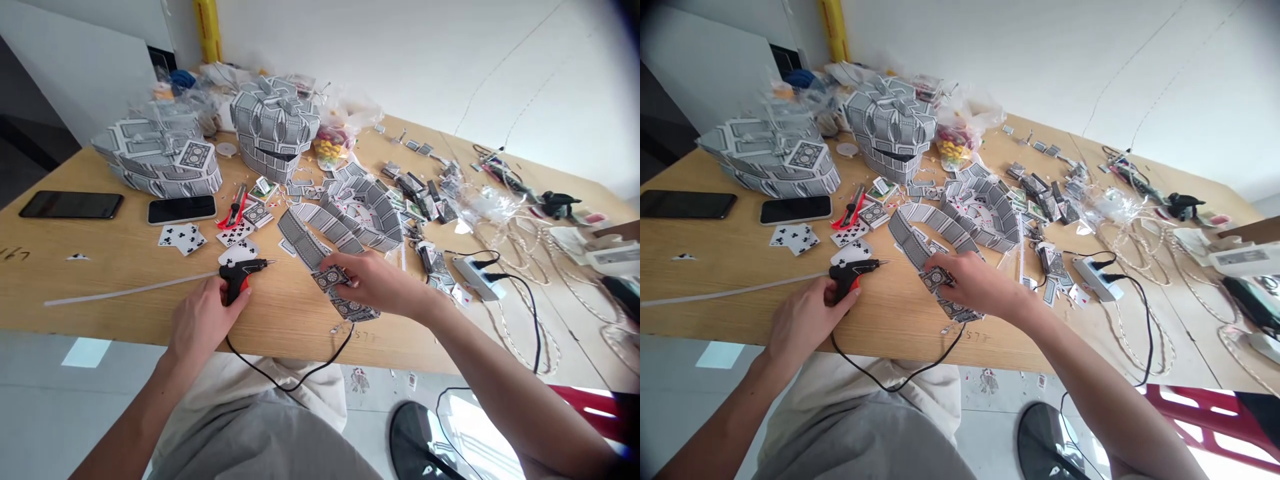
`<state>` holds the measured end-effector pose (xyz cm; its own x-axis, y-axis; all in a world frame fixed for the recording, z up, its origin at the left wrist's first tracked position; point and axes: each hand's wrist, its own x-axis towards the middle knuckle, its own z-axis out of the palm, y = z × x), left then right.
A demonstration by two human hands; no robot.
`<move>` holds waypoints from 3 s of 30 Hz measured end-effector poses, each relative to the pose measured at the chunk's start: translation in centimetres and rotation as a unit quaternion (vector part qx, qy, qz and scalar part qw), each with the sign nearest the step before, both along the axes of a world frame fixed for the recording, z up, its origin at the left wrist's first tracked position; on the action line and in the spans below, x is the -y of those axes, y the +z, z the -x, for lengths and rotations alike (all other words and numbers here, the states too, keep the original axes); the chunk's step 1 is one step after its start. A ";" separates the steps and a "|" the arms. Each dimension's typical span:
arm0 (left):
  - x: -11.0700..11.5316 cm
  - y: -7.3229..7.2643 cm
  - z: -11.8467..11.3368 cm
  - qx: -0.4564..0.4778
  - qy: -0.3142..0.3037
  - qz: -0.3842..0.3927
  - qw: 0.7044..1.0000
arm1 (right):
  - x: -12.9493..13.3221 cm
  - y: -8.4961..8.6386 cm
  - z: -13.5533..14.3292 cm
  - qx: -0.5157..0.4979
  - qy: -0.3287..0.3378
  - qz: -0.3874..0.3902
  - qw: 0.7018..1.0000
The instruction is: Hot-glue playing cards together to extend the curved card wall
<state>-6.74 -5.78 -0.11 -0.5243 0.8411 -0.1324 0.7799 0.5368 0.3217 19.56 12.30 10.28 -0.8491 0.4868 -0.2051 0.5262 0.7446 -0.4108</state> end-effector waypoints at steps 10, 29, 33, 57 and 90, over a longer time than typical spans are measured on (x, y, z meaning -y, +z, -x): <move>-0.2 -0.3 1.9 0.183 0.042 -0.045 0.981 | 0.2 0.6 -0.6 -0.048 -0.005 0.042 0.998; 0.9 -0.1 -1.0 0.636 0.019 -0.168 0.753 | 0.7 1.4 -1.8 -0.081 0.039 0.081 0.993; 0.4 0.9 -1.4 0.605 -0.024 -0.148 0.782 | 0.7 1.6 -1.9 -0.067 0.027 0.082 0.994; -0.9 1.8 -2.7 0.578 -0.057 -0.124 0.805 | 0.9 1.5 -1.8 -0.113 0.006 0.076 0.991; -0.7 2.5 -3.5 0.531 -0.053 -0.106 0.839 | 1.6 0.7 -1.8 -0.131 0.005 0.076 0.989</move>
<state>-3.22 -5.06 2.40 -0.1262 0.9393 -0.3189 0.0335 0.3253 0.9450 21.38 10.74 10.97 -0.8873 0.4587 -0.0478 0.3802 0.6688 -0.6389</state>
